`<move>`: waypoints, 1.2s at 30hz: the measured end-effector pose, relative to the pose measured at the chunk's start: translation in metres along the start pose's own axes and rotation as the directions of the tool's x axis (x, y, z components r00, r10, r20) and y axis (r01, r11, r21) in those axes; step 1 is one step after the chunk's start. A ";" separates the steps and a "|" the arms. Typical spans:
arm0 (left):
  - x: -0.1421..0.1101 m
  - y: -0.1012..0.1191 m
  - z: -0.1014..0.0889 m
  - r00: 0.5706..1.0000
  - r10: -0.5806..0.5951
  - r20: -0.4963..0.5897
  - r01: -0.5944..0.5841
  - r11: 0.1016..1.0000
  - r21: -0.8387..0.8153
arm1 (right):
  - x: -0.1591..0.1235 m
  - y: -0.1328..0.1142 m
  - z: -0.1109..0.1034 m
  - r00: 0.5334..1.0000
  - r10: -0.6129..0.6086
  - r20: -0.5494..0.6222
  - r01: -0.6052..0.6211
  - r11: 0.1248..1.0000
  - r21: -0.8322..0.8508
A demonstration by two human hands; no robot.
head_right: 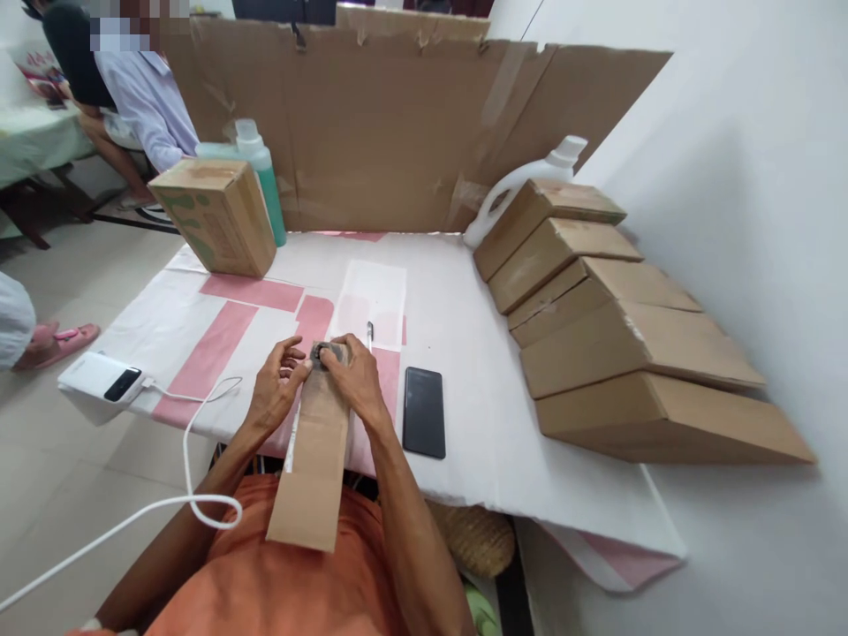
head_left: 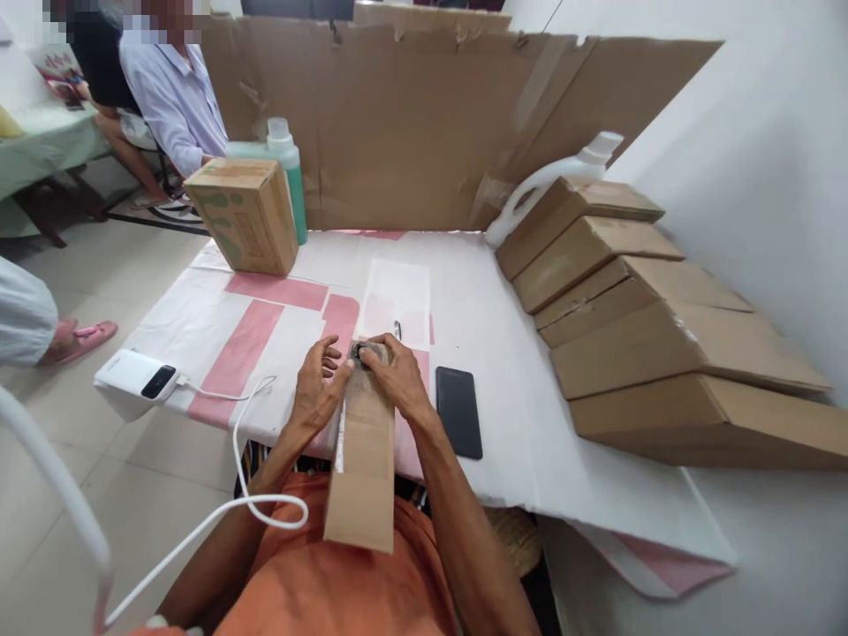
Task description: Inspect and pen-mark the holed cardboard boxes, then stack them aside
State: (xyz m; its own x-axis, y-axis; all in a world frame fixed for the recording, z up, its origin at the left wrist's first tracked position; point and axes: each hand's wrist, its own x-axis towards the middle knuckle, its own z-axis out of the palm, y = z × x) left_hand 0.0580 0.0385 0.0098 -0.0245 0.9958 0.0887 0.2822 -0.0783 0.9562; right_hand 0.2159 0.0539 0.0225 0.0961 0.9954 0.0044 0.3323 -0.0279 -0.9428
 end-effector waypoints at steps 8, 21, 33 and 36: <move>0.020 0.004 0.013 0.994 0.066 0.089 -0.064 0.997 -0.032 | -0.004 0.000 -0.004 0.999 -0.021 0.043 0.024 0.997 -0.068; 0.035 0.012 0.007 0.989 -0.039 0.140 0.050 0.996 -0.077 | -0.002 0.002 -0.006 0.992 -0.094 0.082 0.106 0.982 -0.157; 0.027 0.008 0.014 0.990 -0.049 0.135 0.070 0.986 -0.153 | 0.010 -0.021 -0.022 0.988 -0.071 0.140 0.106 0.960 -0.258; 0.025 0.009 0.014 0.989 -0.061 0.138 0.083 0.984 -0.158 | 0.013 -0.004 -0.036 0.984 -0.055 0.169 0.049 0.998 0.039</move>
State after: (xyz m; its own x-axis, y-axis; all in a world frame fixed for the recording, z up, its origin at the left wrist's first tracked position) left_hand 0.0733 0.0637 0.0170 0.0905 0.9959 -0.0089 0.1241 -0.0025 0.9923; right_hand 0.2497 0.0632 0.0380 -0.0821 0.9966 0.0000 0.3000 0.0247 -0.9536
